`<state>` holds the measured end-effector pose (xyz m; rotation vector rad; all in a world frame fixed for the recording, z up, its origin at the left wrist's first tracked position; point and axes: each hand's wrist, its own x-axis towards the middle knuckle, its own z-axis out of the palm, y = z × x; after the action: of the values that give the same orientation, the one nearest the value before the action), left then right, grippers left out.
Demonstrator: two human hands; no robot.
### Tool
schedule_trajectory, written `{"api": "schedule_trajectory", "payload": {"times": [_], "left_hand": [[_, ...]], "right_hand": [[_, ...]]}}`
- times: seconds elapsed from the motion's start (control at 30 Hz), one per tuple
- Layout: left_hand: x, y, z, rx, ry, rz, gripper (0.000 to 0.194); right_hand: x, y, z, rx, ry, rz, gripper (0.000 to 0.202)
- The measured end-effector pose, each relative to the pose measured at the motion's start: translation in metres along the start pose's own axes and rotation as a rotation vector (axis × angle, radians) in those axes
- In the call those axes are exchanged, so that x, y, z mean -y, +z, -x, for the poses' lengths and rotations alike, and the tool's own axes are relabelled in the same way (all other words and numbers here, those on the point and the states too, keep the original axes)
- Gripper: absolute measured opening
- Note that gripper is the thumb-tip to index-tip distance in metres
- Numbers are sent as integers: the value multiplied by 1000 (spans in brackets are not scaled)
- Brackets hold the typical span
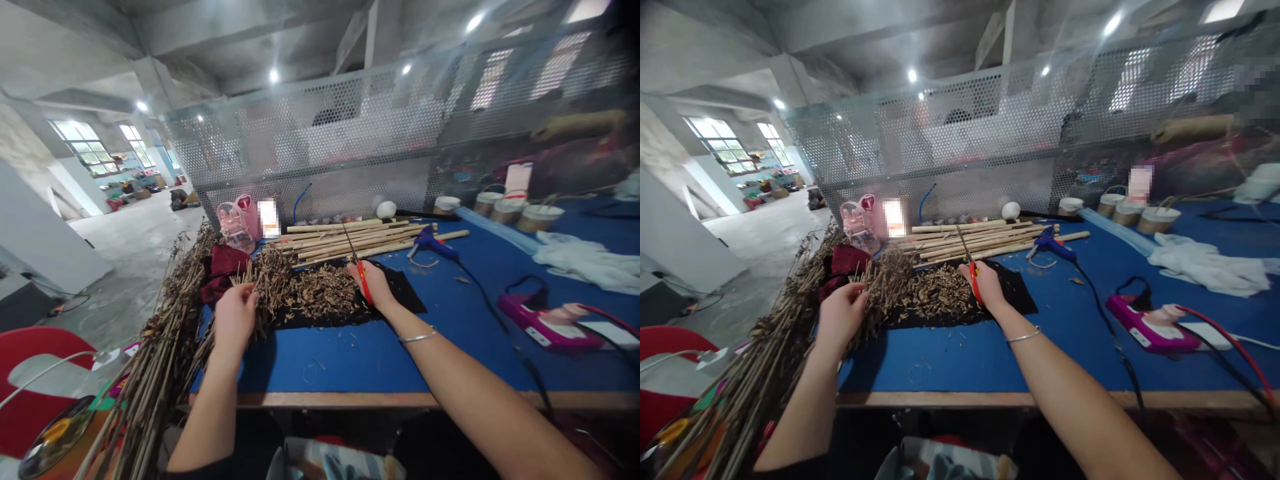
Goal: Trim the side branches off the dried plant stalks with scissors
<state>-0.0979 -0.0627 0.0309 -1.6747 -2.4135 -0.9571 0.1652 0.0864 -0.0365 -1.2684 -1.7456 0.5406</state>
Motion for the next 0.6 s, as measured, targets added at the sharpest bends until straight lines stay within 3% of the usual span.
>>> {"api": "schedule_trajectory", "payload": {"times": [0.1, 0.23, 0.27, 0.4, 0.6], "left_hand": [[-30, 30, -6, 189, 232, 38, 24], [-52, 66, -22, 399, 230, -155, 55], [-53, 72, -26, 424, 231, -168, 54], [-48, 77, -37, 440, 252, -166, 27], [-55, 68, -46, 362, 273, -100, 24]], "right_hand": [[2, 0, 2, 7, 7, 8, 44], [4, 1, 5, 12, 10, 24, 46], [4, 1, 5, 16, 7, 25, 46], [1, 2, 5, 19, 5, 21, 44], [-1, 2, 2, 27, 11, 12, 44]]}}
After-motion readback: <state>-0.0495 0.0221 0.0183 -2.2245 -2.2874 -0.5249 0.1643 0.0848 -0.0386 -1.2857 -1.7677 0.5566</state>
